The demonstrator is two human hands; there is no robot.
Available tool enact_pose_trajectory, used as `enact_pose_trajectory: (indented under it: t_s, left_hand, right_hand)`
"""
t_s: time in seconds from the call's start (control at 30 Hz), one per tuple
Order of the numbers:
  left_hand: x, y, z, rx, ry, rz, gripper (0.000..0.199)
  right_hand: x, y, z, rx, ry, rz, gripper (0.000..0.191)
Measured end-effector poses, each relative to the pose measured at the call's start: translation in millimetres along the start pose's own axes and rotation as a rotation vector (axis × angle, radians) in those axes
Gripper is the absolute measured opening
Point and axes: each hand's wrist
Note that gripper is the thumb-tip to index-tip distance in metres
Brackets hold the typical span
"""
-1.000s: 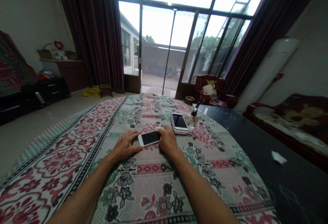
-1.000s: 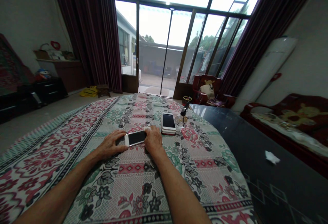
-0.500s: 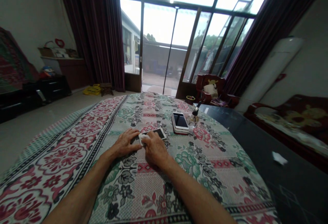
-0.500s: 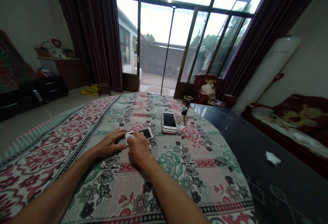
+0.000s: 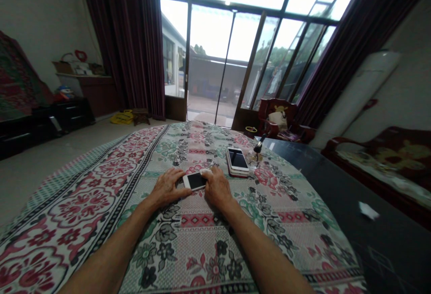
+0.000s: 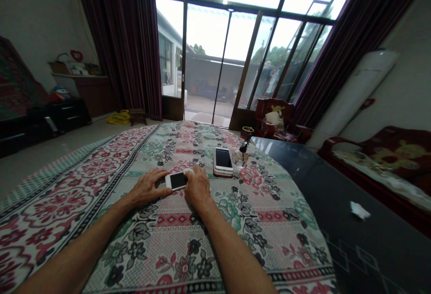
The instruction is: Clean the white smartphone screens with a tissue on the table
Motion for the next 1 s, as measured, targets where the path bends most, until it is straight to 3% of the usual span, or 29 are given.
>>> enact_pose_trajectory:
  t_s: [0.13,0.43,0.6,0.73,0.9,1.0]
  left_hand:
    - [-1,0.5,-3,0.024,0.058,0.022,0.059]
    - [-1,0.6,-3,0.034,0.070,0.034,0.060]
    - [-1,-1.8,-1,0.027,0.071,0.062,0.049]
    - [-1,-1.7,8,-0.012,0.059,0.093,0.047]
    - [4,1.0,28,-0.139,-0.057,0.180,0.044]
    - [5,-0.6,32,-0.144,-0.042,0.187,0.045]
  right_hand:
    - [0,4,-11,-0.042,-0.102,-0.011,0.032]
    - [-4,-5,16,0.056,0.135,0.014,0.034]
    - [-1,0,3,0.027,0.015,-0.010,0.036]
    - [0,6,-2,-0.016,-0.079,-0.003,0.041]
    - [-2,10,7,-0.052,0.008,0.067,0.044]
    - [-3,12,12,-0.071,0.012,0.092,0.045]
Point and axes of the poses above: each hand's wrist, its own x-axis away from the middle knuckle, its own y-axis out of the palm, z = x × y, and after that the axes turned 11 degrees about -y, right-handed
